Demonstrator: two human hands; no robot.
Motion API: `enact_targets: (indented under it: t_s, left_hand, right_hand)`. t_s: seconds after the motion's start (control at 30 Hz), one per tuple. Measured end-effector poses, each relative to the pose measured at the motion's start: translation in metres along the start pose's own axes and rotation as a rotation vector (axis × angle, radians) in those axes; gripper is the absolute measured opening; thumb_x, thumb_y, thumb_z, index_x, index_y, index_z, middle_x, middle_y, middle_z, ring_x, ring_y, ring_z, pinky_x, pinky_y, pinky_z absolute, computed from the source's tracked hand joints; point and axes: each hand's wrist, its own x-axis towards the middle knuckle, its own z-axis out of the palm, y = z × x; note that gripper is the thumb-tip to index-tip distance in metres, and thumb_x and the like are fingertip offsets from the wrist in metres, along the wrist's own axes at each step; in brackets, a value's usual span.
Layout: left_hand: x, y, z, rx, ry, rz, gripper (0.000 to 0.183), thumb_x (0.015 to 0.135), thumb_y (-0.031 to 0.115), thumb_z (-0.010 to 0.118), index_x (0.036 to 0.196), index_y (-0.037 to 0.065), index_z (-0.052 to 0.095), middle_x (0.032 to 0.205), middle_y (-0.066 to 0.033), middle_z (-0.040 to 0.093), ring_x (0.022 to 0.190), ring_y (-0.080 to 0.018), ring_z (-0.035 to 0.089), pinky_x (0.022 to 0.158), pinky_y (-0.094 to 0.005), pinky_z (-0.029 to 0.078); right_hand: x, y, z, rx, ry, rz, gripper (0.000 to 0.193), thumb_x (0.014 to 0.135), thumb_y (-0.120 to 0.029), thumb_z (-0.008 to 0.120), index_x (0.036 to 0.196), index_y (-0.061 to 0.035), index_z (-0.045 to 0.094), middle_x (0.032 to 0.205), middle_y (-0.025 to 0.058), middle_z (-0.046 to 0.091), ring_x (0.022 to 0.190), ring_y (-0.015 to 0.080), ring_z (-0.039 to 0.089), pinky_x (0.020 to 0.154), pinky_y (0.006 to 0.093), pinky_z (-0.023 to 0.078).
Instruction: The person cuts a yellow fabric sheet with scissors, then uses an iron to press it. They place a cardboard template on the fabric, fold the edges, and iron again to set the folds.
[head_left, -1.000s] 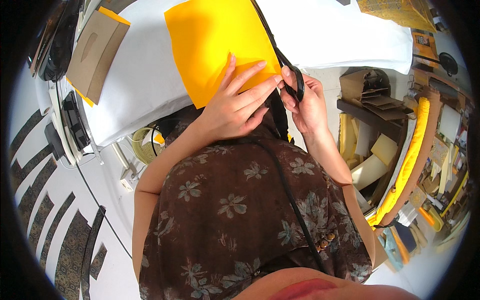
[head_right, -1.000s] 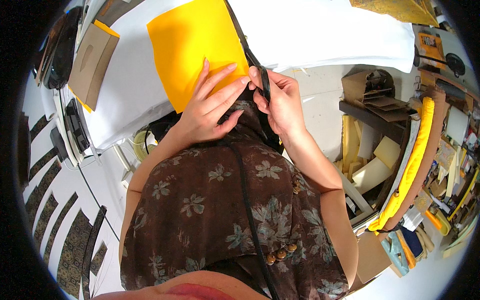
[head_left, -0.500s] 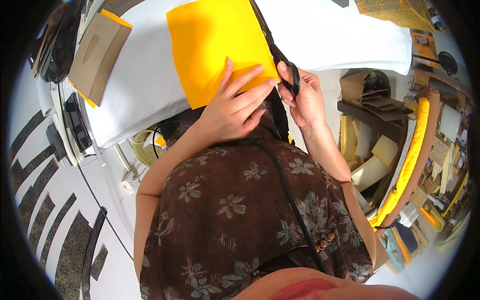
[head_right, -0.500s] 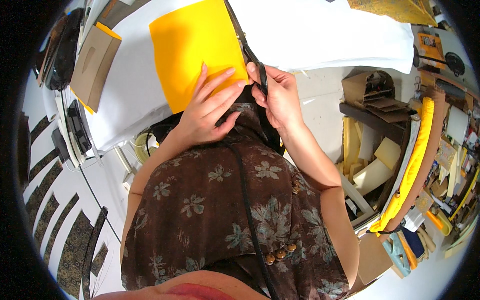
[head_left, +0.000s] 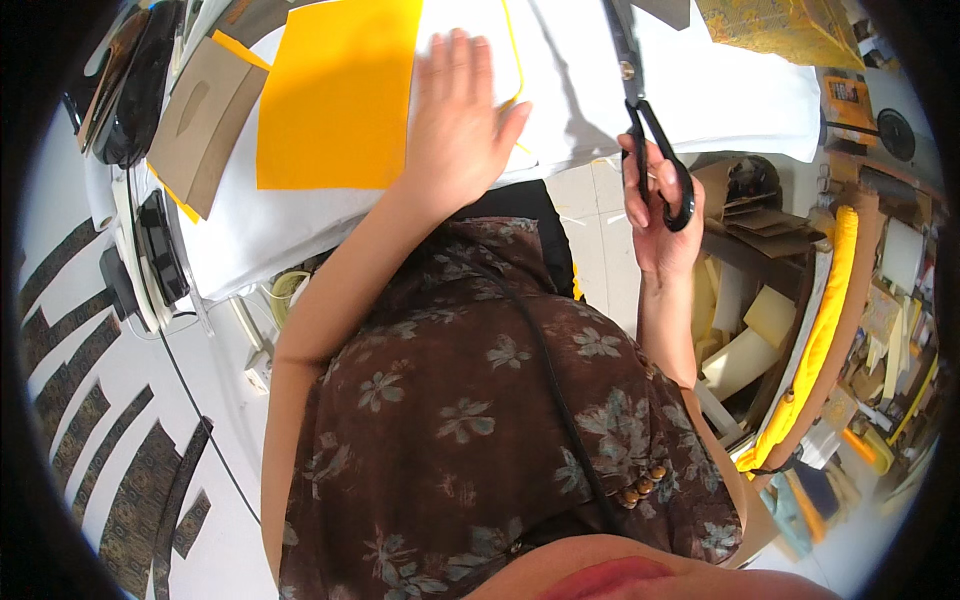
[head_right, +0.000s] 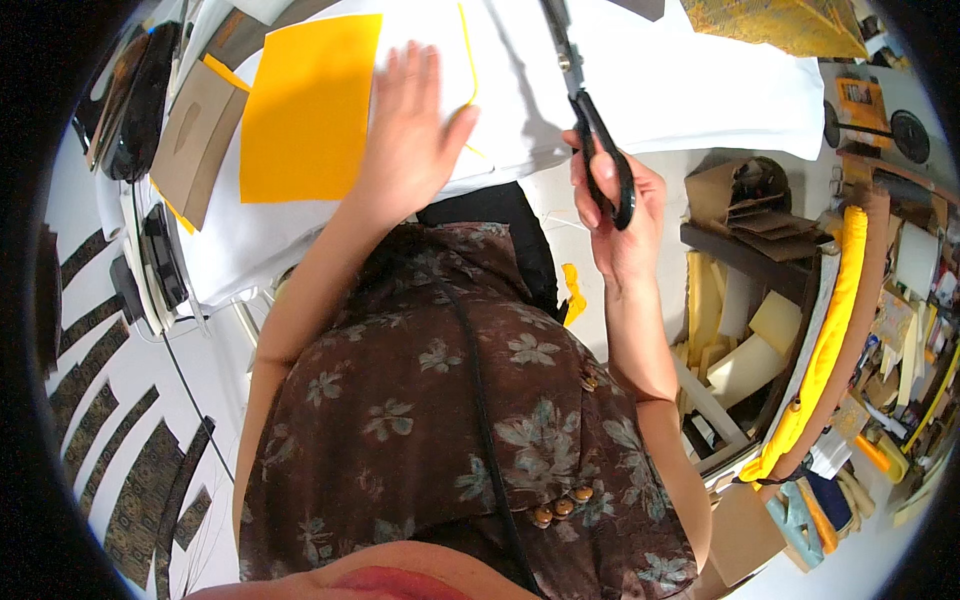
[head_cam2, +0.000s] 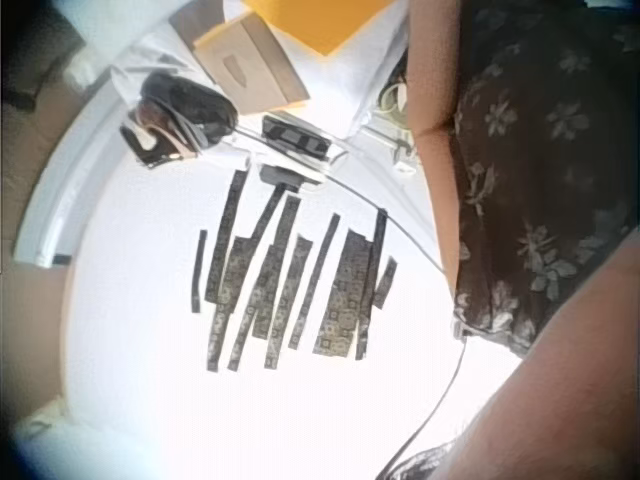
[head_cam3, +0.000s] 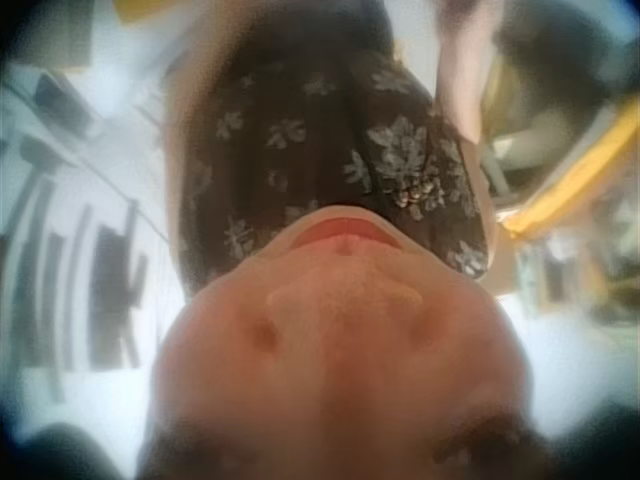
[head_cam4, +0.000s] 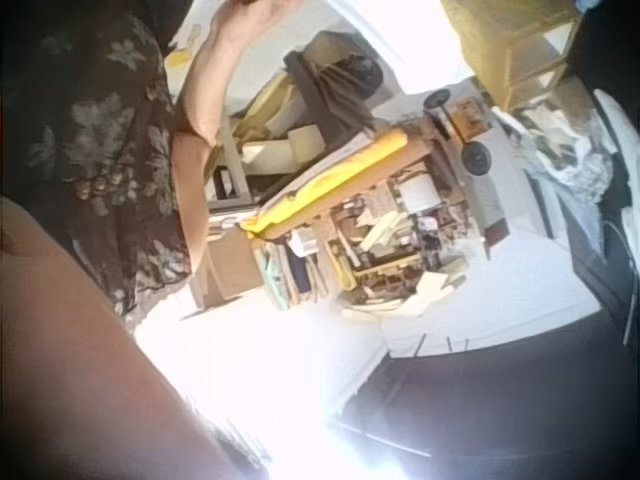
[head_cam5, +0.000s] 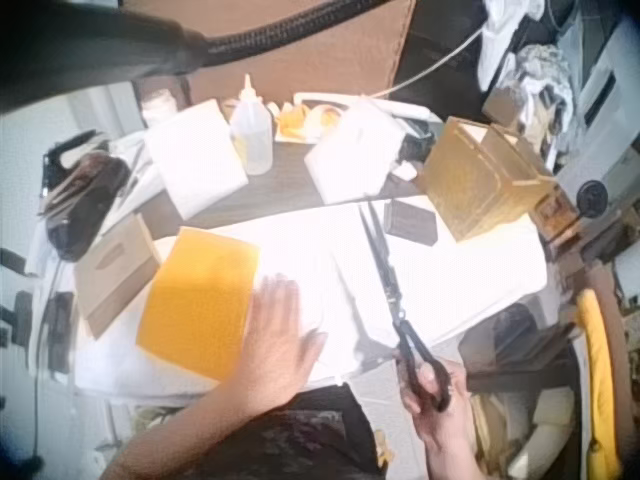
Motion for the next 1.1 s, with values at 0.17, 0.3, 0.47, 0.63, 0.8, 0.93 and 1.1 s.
enact_targets:
  t_s: [0.17,0.3,0.47,0.63,0.8,0.93,1.1]
  left_hand:
    - [0.046,0.058,-0.013,-0.843,-1.073,0.476,0.051,0.103,0.05,0.055,0.121,0.004,0.067,0.12,-0.0169,0.068,0.111,-0.0331,0.067,0.095,-0.0407,0.055]
    - [0.022,-0.015,0.011,-0.432,0.159,-0.005,0.051,0.099,0.037,0.067,0.139,0.007,0.059,0.136,-0.0194,0.061,0.122,-0.0347,0.059,0.105,-0.0472,0.044]
    - [-0.011,-0.054,-0.004,0.014,-0.047,-0.051,0.055,0.096,0.028,0.071,0.143,0.005,0.054,0.155,-0.0134,0.049,0.15,-0.0349,0.037,0.124,-0.0559,0.021]
    - [-0.031,-0.047,-0.02,-0.331,-0.108,0.1,0.047,0.094,0.018,0.073,0.137,0.005,0.06,0.147,-0.0107,0.056,0.145,-0.0323,0.044,0.123,-0.0556,0.026]
    - [-0.036,-0.039,-0.015,-0.269,-0.055,0.125,0.04,0.092,0.013,0.074,0.13,0.005,0.065,0.142,-0.01,0.06,0.141,-0.0307,0.049,0.122,-0.0559,0.03]
    - [-0.037,-0.037,-0.017,-0.313,-0.058,0.129,0.039,0.091,0.016,0.075,0.128,0.005,0.066,0.143,-0.0102,0.058,0.143,-0.0317,0.047,0.122,-0.0578,0.027]
    - [-0.036,-0.02,-0.027,-0.336,-0.166,0.212,0.043,0.092,0.025,0.074,0.13,0.006,0.066,0.149,-0.0107,0.054,0.147,-0.0333,0.04,0.121,-0.066,0.019]
  right_hand:
    - [-0.015,-0.006,-0.027,-0.034,0.041,-0.251,0.056,0.093,-0.035,0.072,0.129,0.0073,0.066,0.123,0.0276,0.068,0.057,0.0075,0.045,0.048,0.0189,0.03]
    - [-0.02,-0.015,-0.028,-0.087,0.067,-0.316,0.059,0.09,-0.034,0.08,0.129,0.0083,0.065,0.114,0.0214,0.071,0.056,0.005,0.045,0.046,0.0168,0.029]
    - [-0.016,-0.003,-0.041,-0.099,-0.046,0.085,0.053,0.092,-0.024,0.079,0.127,0.0122,0.063,0.078,-0.0016,0.056,0.051,-0.0001,0.035,0.046,0.019,0.021]
    - [-0.035,-0.001,-0.055,-0.233,-0.078,0.357,0.045,0.091,-0.022,0.081,0.122,0.0082,0.069,0.073,-0.0059,0.053,0.05,-0.0005,0.033,0.045,0.0196,0.019]
    - [-0.059,-0.005,-0.064,-0.245,-0.063,0.446,0.04,0.092,-0.018,0.079,0.121,0.0074,0.07,0.071,-0.0069,0.053,0.05,-0.0007,0.034,0.046,0.019,0.02]
    - [-0.07,-0.005,-0.059,-0.273,-0.054,0.465,0.038,0.092,-0.017,0.078,0.121,0.0074,0.07,0.069,-0.0069,0.052,0.051,-0.0005,0.034,0.047,0.0187,0.021]
    - [-0.068,0.003,-0.044,-0.177,-0.099,0.463,0.044,0.093,-0.022,0.078,0.123,0.0096,0.068,0.072,-0.0037,0.056,0.051,0.0004,0.036,0.047,0.0194,0.021]
